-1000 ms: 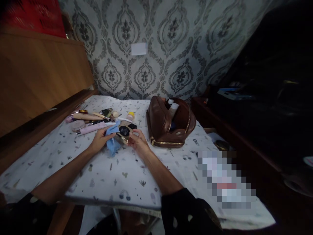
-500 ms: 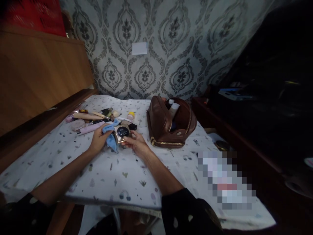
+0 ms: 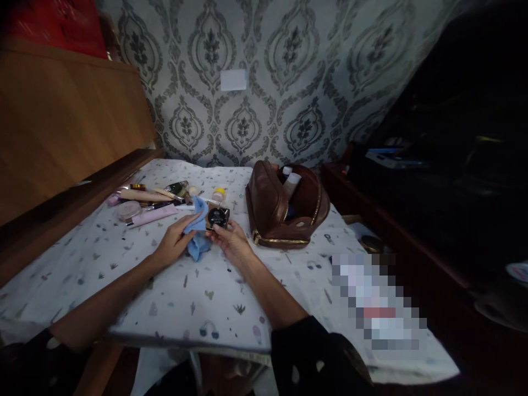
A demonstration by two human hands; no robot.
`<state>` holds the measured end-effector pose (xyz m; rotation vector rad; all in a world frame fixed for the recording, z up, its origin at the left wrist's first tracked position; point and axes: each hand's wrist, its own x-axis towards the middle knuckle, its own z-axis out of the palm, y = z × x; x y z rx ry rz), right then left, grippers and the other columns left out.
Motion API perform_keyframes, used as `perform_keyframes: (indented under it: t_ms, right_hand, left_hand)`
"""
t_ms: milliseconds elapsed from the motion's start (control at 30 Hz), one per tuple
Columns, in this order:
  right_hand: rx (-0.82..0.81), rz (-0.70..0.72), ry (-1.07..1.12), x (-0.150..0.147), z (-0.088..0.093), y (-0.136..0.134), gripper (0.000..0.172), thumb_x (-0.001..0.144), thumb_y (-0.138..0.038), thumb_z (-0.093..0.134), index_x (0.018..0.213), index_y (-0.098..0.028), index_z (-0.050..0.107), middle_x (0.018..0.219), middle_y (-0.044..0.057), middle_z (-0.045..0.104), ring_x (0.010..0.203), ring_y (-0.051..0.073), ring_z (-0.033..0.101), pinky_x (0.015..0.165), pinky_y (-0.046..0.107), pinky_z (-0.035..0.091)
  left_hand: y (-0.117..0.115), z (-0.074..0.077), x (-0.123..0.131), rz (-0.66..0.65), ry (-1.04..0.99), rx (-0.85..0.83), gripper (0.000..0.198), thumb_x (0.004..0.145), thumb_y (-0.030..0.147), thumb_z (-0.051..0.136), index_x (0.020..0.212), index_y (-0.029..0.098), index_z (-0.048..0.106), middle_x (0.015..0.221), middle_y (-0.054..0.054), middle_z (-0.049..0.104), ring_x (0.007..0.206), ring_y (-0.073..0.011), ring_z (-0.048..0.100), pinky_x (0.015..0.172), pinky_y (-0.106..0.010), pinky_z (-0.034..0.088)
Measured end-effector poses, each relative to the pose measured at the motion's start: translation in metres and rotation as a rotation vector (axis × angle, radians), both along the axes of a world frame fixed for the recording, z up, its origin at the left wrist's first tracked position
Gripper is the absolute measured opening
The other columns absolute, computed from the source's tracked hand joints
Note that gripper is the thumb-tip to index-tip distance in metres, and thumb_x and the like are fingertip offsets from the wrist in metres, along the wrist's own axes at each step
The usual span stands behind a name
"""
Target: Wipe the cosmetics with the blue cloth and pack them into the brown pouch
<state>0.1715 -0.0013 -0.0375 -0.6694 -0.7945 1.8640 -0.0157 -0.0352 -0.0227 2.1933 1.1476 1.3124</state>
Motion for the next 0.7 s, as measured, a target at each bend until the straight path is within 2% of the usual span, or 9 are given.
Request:
perform_keyframes:
  t_ms: [167,433,567,700]
  right_hand:
    - [-0.059,-0.041,0.062,-0.001,0.002,0.001,0.046,0.057,-0.024,0.091,0.088,-0.019,0.057,0.080,0.001,0.072,0.072,0.012,0.067,0.067,0.023,0.053]
    - [-0.004,0.100,-0.012,0.001,0.010,-0.009,0.050,0.052,-0.048,0.091,0.084,-0.020,0.064,0.074,-0.003,0.066,0.071,0.013,0.061,0.061,0.024,0.051]
    - [0.058,0.116,-0.041,0.001,0.012,-0.010,0.050,0.054,-0.048,0.090,0.087,-0.018,0.067,0.080,0.000,0.068,0.076,0.014,0.062,0.069,0.027,0.052]
    - [0.124,0.203,-0.049,0.001,0.013,-0.010,0.047,0.055,-0.044,0.089,0.087,-0.017,0.068,0.078,0.001,0.067,0.073,0.014,0.061,0.069,0.026,0.050]
  left_hand:
    - [-0.003,-0.003,0.000,-0.070,0.046,0.032,0.048,0.090,0.019,0.051,0.138,0.023,0.055,0.131,-0.010,0.061,0.122,-0.0249,0.056,0.105,-0.038,0.044]
    - [-0.010,-0.006,0.002,-0.104,0.138,0.116,0.053,0.093,0.021,0.049,0.145,0.025,0.046,0.145,-0.008,0.051,0.134,-0.0253,0.048,0.114,-0.039,0.038]
    - [-0.012,-0.003,0.005,-0.127,0.122,0.173,0.055,0.094,0.020,0.046,0.149,0.024,0.039,0.148,-0.009,0.049,0.136,-0.0249,0.046,0.114,-0.040,0.037]
    - [-0.012,-0.002,0.006,-0.135,0.103,0.202,0.061,0.093,0.014,0.044,0.152,0.025,0.033,0.150,-0.009,0.045,0.138,-0.0247,0.043,0.114,-0.041,0.037]
